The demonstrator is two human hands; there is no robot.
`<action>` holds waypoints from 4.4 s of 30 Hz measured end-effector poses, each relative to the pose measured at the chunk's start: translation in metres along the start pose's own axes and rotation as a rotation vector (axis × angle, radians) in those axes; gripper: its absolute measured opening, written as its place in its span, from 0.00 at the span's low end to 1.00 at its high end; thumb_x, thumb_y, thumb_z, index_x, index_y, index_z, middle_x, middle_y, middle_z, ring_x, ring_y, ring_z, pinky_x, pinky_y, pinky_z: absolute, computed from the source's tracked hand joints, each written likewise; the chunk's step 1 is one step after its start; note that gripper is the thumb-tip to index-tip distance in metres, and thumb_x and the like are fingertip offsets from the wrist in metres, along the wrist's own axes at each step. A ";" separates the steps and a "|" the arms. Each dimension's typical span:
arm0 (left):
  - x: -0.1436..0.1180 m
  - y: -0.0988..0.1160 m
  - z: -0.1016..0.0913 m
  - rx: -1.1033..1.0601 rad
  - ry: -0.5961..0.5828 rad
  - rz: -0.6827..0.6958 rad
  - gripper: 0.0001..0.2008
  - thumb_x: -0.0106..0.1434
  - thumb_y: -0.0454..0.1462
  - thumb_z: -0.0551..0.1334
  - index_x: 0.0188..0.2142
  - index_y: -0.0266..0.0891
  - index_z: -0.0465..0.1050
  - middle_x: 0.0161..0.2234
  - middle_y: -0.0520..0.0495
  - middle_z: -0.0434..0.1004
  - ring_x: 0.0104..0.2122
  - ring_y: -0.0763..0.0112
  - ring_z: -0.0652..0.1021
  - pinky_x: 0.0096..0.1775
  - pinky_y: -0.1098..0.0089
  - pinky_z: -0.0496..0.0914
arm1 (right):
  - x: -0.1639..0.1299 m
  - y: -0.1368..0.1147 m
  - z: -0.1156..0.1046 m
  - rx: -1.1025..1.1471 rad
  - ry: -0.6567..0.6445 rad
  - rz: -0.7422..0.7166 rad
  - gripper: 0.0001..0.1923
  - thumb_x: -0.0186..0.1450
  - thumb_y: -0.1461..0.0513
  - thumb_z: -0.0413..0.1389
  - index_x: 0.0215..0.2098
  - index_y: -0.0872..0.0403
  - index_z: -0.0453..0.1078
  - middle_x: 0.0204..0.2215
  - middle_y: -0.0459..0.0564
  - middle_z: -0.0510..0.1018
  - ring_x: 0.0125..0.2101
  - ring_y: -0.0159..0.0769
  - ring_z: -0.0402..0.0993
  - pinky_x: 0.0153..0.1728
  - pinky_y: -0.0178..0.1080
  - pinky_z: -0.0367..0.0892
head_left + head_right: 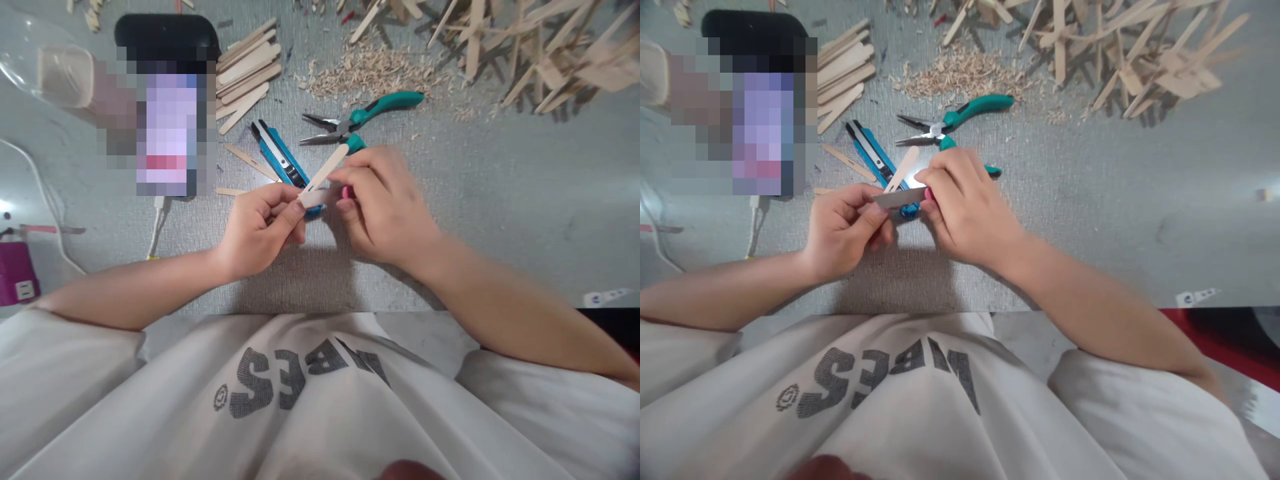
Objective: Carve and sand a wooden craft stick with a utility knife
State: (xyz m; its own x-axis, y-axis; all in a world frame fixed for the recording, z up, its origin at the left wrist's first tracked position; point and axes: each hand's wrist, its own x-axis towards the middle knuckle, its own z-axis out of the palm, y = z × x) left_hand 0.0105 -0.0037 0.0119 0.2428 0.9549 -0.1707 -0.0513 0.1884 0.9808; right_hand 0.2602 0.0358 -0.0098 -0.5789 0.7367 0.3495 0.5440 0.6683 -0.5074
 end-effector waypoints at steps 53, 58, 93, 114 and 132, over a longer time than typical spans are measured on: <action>-0.003 -0.005 -0.003 -0.047 -0.217 -0.013 0.34 0.75 0.71 0.69 0.36 0.47 0.69 0.22 0.54 0.74 0.20 0.70 0.75 0.25 0.66 0.68 | -0.003 -0.013 0.009 0.256 0.085 -0.132 0.21 0.92 0.46 0.47 0.50 0.48 0.75 0.37 0.49 0.84 0.36 0.39 0.80 0.36 0.43 0.70; -0.002 -0.010 -0.005 -0.049 -0.286 0.113 0.27 0.83 0.62 0.66 0.38 0.45 0.72 0.24 0.52 0.79 0.21 0.72 0.78 0.28 0.68 0.71 | -0.004 -0.007 0.017 0.212 0.039 -0.110 0.26 0.91 0.43 0.43 0.51 0.49 0.75 0.38 0.50 0.82 0.35 0.40 0.77 0.35 0.44 0.65; -0.005 -0.003 -0.011 0.107 -0.222 0.062 0.28 0.77 0.59 0.75 0.32 0.41 0.78 0.26 0.48 0.82 0.24 0.72 0.76 0.27 0.70 0.68 | 0.003 -0.012 0.013 0.283 -0.064 -0.134 0.27 0.91 0.43 0.45 0.47 0.48 0.76 0.34 0.48 0.83 0.29 0.38 0.75 0.33 0.43 0.64; -0.006 -0.011 -0.015 -0.048 -0.350 0.021 0.21 0.82 0.53 0.73 0.38 0.40 0.83 0.29 0.47 0.87 0.26 0.71 0.86 0.30 0.73 0.77 | 0.004 -0.012 0.014 0.269 -0.254 -0.059 0.42 0.86 0.30 0.29 0.40 0.47 0.69 0.26 0.47 0.74 0.26 0.40 0.68 0.30 0.45 0.52; -0.003 -0.014 -0.006 0.107 -0.220 0.439 0.18 0.86 0.40 0.66 0.36 0.40 0.76 0.24 0.54 0.79 0.21 0.80 0.76 0.27 0.79 0.70 | 0.009 -0.016 0.016 0.159 -0.175 -0.117 0.43 0.88 0.35 0.27 0.40 0.49 0.72 0.28 0.47 0.75 0.26 0.39 0.65 0.31 0.45 0.51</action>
State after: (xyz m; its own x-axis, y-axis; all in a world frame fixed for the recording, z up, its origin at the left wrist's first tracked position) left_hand 0.0051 -0.0076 -0.0015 0.4200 0.8655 0.2730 -0.0980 -0.2558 0.9617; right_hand 0.2366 0.0301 -0.0108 -0.7361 0.6171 0.2782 0.3729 0.7127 -0.5941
